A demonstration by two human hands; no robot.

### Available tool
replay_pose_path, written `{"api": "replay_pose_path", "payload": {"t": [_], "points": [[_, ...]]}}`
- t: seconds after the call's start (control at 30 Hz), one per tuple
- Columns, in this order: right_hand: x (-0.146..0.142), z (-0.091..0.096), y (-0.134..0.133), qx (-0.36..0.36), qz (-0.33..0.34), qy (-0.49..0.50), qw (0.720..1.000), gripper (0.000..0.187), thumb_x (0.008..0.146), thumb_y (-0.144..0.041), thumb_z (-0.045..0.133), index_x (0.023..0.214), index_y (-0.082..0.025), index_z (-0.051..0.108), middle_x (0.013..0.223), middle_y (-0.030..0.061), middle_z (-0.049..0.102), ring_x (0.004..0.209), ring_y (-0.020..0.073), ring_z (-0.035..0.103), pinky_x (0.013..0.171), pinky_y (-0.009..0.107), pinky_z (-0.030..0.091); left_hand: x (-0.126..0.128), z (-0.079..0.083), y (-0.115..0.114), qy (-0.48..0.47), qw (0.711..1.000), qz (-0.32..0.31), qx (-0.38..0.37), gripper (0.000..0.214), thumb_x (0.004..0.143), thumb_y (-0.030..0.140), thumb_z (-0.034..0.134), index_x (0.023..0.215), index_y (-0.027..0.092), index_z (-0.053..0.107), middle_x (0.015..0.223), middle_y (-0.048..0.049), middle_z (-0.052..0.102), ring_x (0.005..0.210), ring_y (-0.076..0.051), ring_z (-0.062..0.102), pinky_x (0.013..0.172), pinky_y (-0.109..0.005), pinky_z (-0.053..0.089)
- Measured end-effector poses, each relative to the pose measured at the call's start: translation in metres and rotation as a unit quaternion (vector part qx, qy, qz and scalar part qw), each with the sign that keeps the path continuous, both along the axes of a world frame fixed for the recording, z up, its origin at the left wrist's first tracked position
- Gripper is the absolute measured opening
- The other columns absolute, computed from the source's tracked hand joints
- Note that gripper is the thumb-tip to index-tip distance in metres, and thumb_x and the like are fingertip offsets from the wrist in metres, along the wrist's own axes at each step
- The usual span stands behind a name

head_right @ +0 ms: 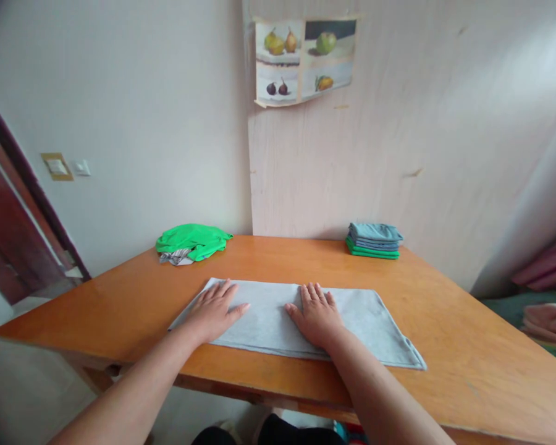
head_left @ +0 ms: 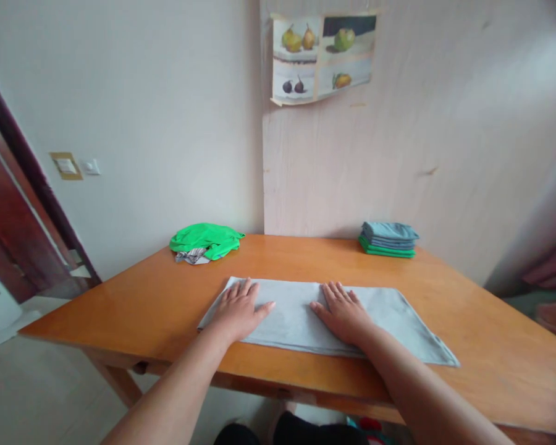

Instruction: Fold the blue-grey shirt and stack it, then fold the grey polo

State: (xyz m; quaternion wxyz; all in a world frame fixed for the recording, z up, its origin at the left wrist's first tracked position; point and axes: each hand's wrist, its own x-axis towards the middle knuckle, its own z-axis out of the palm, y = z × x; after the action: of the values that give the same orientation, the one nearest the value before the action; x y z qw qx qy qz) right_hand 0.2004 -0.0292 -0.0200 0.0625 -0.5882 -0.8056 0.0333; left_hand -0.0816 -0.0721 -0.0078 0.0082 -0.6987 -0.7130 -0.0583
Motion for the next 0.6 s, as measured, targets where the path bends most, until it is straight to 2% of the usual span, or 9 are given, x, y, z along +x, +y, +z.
{"api": "replay_pose_path", "payload": {"t": [0.3, 0.37, 0.53, 0.6], "points": [[0.003, 0.014, -0.004, -0.042, -0.018, 0.029, 0.999, 0.087, 0.097, -0.072, 0.025, 0.160, -0.012, 0.029, 0.168, 0.0158, 0.019, 0.156, 0.0306, 0.011, 0.123, 0.053, 0.009, -0.003, 0.000, 0.006, 0.009, 1.000, 0.002, 0.008, 0.089, 0.091, 0.076, 0.030, 0.158, 0.018, 0.036, 0.167, -0.0125, 0.024, 0.152, -0.038, 0.025, 0.120, -0.054, 0.022], [0.007, 0.016, -0.006, -0.047, -0.030, 0.038, 0.998, 0.088, 0.097, -0.072, 0.024, 0.160, -0.011, 0.029, 0.168, 0.0170, 0.017, 0.156, 0.0306, 0.009, 0.123, 0.053, 0.010, -0.004, 0.000, 0.006, 0.000, 1.000, -0.002, 0.011, 0.086, 0.090, 0.075, 0.033, 0.157, 0.021, 0.039, 0.166, -0.0117, 0.027, 0.152, -0.037, 0.026, 0.119, -0.054, 0.024], [0.019, 0.016, -0.011, -0.041, -0.062, 0.044, 0.996, 0.089, 0.096, -0.073, 0.025, 0.161, -0.012, 0.025, 0.169, 0.0162, 0.014, 0.156, 0.0298, 0.007, 0.123, 0.052, 0.007, -0.004, 0.001, 0.008, 0.008, 1.000, 0.002, 0.000, 0.089, 0.090, 0.073, 0.031, 0.157, 0.015, 0.037, 0.167, -0.0131, 0.025, 0.153, -0.037, 0.024, 0.121, -0.054, 0.022], [0.022, 0.017, -0.011, -0.047, -0.062, 0.049, 0.996, 0.089, 0.096, -0.074, 0.025, 0.161, -0.012, 0.025, 0.169, 0.0162, 0.015, 0.156, 0.0294, 0.008, 0.123, 0.051, 0.007, -0.006, 0.000, 0.009, 0.006, 1.000, -0.005, 0.006, 0.086, 0.090, 0.072, 0.032, 0.156, 0.018, 0.040, 0.166, -0.0121, 0.028, 0.152, -0.036, 0.025, 0.120, -0.054, 0.022]]}}
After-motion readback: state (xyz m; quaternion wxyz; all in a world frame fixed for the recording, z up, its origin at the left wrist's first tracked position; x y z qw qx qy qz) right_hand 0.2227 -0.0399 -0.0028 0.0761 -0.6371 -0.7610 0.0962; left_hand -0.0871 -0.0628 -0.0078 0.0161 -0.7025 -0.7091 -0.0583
